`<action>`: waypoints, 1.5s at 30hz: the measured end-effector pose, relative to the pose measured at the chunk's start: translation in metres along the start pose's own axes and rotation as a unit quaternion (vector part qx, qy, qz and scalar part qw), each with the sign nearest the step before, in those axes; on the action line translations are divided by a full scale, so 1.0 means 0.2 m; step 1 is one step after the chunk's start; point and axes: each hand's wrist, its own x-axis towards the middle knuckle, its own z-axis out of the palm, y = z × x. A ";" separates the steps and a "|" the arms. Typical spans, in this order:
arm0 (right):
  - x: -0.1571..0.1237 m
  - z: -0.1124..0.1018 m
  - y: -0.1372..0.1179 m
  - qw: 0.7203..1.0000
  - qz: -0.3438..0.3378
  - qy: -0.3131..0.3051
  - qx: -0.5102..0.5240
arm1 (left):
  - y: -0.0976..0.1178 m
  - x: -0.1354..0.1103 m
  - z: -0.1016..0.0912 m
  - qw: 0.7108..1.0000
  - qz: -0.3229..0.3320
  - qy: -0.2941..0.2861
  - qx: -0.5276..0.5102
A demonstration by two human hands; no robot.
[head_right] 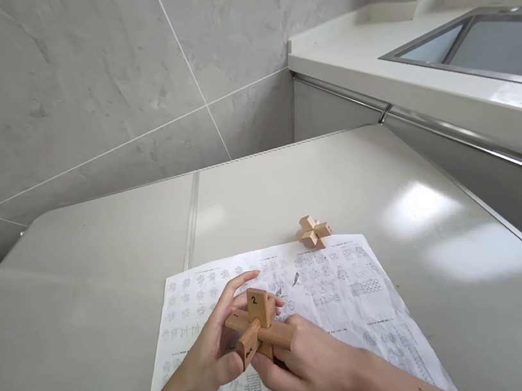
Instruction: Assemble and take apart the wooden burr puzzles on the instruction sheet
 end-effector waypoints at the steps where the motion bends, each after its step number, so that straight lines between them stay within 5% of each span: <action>1: 0.00 0.00 0.00 1.000 -0.001 0.004 -0.002 | 0.00 0.00 0.00 1.000 0.001 0.000 -0.001; 16: 0.01 0.01 0.01 0.997 0.032 0.061 0.017 | -0.03 0.01 -0.01 0.996 0.078 0.037 0.017; 33: -0.01 -0.01 0.07 0.976 0.115 0.148 0.111 | -0.01 0.01 -0.03 0.992 0.033 0.103 -0.061; 38: 0.01 -0.07 0.04 0.913 0.170 0.092 0.359 | -0.01 0.01 -0.03 0.992 0.053 0.110 -0.029; 45: 0.04 -0.03 0.07 0.808 0.080 0.021 0.583 | -0.03 0.02 -0.05 0.991 0.084 0.097 -0.030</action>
